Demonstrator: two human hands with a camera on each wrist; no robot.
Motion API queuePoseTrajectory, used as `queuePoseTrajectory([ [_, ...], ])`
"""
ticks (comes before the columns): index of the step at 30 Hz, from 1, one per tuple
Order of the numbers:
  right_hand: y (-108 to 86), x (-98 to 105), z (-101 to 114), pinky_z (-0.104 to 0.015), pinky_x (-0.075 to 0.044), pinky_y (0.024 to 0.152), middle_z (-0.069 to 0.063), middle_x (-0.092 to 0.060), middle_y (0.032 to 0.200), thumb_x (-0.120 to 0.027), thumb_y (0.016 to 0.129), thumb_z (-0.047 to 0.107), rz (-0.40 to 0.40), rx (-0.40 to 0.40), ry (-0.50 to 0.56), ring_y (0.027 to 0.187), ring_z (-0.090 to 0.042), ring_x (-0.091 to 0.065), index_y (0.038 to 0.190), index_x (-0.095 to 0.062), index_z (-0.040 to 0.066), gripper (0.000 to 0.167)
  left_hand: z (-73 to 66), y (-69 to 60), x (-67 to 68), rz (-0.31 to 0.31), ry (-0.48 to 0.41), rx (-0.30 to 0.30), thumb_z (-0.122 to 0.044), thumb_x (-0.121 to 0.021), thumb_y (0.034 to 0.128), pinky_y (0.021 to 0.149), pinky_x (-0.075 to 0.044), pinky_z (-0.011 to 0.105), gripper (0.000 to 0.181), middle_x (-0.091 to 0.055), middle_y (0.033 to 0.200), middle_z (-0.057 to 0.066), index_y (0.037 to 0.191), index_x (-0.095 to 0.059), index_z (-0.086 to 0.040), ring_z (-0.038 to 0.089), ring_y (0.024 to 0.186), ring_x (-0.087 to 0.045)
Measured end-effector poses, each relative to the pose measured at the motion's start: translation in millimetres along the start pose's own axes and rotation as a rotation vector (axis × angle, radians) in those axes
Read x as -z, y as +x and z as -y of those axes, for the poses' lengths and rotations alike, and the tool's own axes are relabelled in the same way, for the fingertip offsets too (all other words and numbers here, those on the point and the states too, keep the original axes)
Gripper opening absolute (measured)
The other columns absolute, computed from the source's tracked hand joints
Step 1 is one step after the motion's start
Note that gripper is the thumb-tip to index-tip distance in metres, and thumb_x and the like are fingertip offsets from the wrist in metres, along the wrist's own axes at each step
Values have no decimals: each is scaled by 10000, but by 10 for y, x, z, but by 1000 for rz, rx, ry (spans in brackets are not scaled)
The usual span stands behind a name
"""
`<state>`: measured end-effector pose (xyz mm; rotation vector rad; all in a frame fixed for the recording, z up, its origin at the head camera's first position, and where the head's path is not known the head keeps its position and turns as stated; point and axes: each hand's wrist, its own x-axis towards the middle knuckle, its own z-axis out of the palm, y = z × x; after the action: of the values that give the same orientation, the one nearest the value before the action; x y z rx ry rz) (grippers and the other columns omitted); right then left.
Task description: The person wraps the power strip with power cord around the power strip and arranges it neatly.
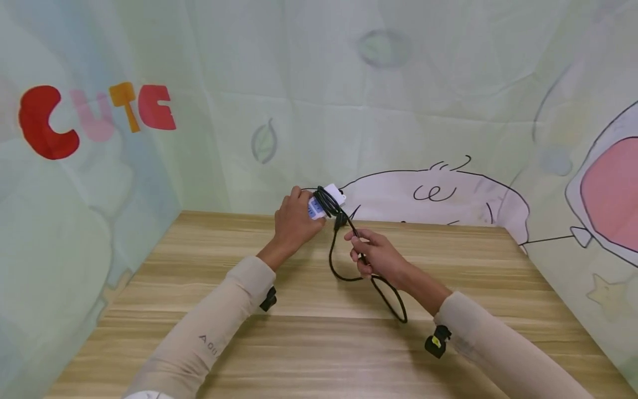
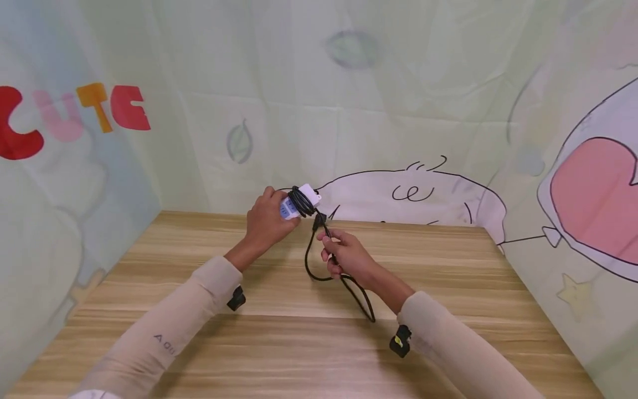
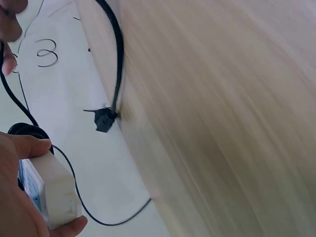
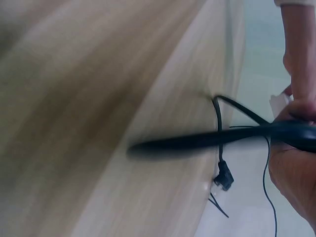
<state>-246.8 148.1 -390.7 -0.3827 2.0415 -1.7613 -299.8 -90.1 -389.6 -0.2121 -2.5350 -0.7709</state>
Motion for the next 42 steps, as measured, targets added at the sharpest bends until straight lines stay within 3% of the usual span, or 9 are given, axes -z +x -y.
queuePoseTrajectory([
  [4,-11,-31,-9,-291,-330,557,12,-508,859,-360,1248,253,34,5,-66,541,-118,-326,1484,-501,88,321,76,9,32,14,-2,18,-294,-883,869,806,-604,594,622,-627,1278,146,1406,-695,-42,384,1099,-648],
  [14,-68,-16,23,-261,-302,505,-7,-554,778,-392,1246,279,35,22,-214,510,-107,-320,1407,-558,64,316,89,32,77,0,-2,-5,-260,-836,908,769,-607,590,550,-626,1240,151,1396,-702,-43,379,1057,-637],
  [21,-140,60,48,-285,-337,517,-2,-541,669,-455,1234,302,26,73,-477,519,-127,-384,1291,-645,42,328,91,34,65,10,13,-14,-266,-837,904,752,-597,574,561,-611,1254,143,1394,-692,-37,378,1057,-619],
  [27,-216,98,89,-338,-452,691,28,-566,734,-505,1218,310,-9,154,-731,669,-142,-515,1281,-708,79,315,124,41,53,26,49,-3,-266,-841,901,759,-601,579,574,-608,1270,134,1410,-687,-52,373,1070,-615],
  [31,-251,140,135,-348,-457,731,24,-575,799,-536,1206,290,-37,270,-900,703,-120,-505,1229,-722,100,267,154,31,57,65,99,-39,-261,-834,915,762,-614,575,578,-615,1319,124,1436,-678,-65,377,1125,-626],
  [34,-273,180,156,-337,-469,725,29,-623,799,-582,1185,230,-75,420,-1049,682,-90,-490,1159,-738,107,200,174,13,70,103,151,-87,-223,-830,921,753,-628,562,572,-614,1337,121,1447,-673,-62,376,1156,-628],
  [38,-287,229,172,-352,-556,708,20,-768,876,-663,1139,178,-150,640,-1219,699,-94,-582,1133,-776,117,129,177,-18,102,166,185,-166,-160,-838,908,737,-634,534,567,-616,1300,118,1443,-680,-57,359,1145,-618],
  [42,-274,274,190,-340,-543,621,0,-751,849,-746,1083,171,-210,800,-1324,675,-130,-608,1122,-788,150,61,159,-46,142,251,198,-269,-102,-849,883,741,-632,501,562,-625,1272,105,1424,-698,-73,333,1108,-607],
])
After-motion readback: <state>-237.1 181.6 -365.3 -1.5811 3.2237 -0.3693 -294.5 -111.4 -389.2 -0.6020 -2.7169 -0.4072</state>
